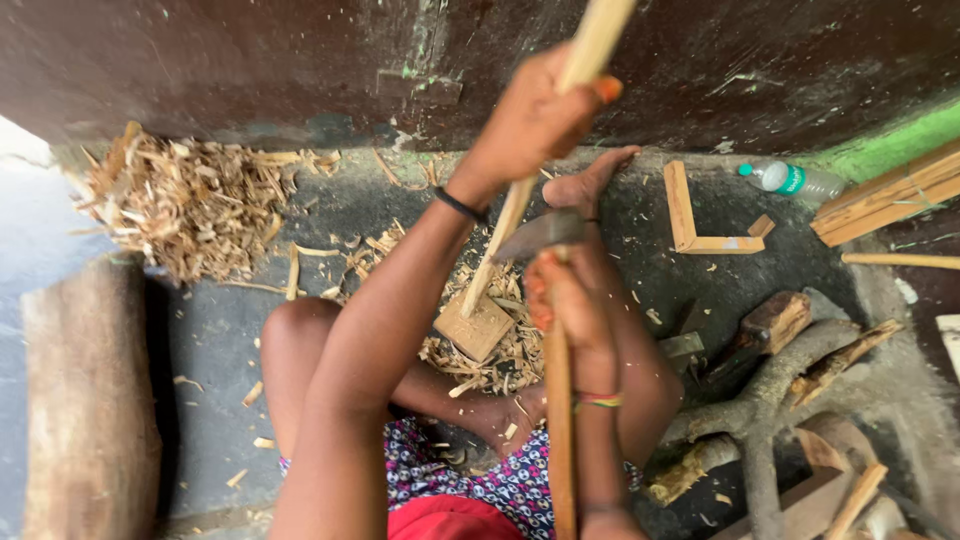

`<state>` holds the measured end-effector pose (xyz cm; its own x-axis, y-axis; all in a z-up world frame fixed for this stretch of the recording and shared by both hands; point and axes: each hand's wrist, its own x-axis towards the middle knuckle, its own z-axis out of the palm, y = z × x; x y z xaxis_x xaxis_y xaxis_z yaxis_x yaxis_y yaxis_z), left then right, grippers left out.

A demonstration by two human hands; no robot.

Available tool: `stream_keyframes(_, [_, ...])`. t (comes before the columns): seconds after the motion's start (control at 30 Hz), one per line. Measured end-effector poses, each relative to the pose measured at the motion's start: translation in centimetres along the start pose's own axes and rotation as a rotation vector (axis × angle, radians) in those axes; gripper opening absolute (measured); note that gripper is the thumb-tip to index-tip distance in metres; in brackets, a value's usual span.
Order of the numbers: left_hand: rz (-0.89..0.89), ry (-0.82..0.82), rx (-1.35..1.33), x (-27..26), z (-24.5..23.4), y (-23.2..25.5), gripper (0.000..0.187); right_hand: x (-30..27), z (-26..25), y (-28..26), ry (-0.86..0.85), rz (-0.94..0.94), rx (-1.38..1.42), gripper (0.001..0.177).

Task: The person sits on the floor and uses a small axe to carve and shape a long wooden stick. They repeatedly strike the wood to remove shavings and refine the stick's shape.

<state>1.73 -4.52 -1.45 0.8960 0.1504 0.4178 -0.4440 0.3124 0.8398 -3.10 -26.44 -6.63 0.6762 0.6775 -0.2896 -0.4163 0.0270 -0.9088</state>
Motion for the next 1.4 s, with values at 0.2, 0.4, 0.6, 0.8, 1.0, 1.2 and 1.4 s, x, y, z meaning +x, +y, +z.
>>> stream_keyframes(0.2, [-0.002,-0.016,-0.131,-1.5,-0.6,0.6,0.009,-1.6,3.2,-0.4,-0.033,-0.110,0.008,0.061])
stream_keyframes(0.4, [0.005,-0.036,-0.065,-0.5,-0.4,1.0,0.012,-7.2,3.8,-7.3,-0.129,-0.445,0.118,0.076])
stream_keyframes(0.6, [0.088,-0.096,-0.109,-0.4,-1.8,-0.2,0.013,-4.7,0.2,-3.7,-0.092,-0.261,0.134,0.068])
stream_keyframes(0.8, [0.086,0.029,-0.039,-0.7,-3.3,0.9,0.010,0.8,1.8,0.7,-0.009,-0.093,0.061,0.061])
stream_keyframes(1.0, [0.024,-0.001,-0.130,-1.9,-2.9,2.1,0.014,-4.4,4.0,-5.2,-0.090,-0.309,0.008,0.072])
stream_keyframes(1.2, [0.037,-0.031,-0.144,-1.6,-2.8,1.8,0.006,-7.4,3.1,-7.8,-0.193,-0.497,0.181,0.075])
stream_keyframes(1.4, [0.024,0.004,-0.017,-0.8,-2.3,0.8,0.011,0.1,1.0,1.4,0.024,0.045,0.034,0.041])
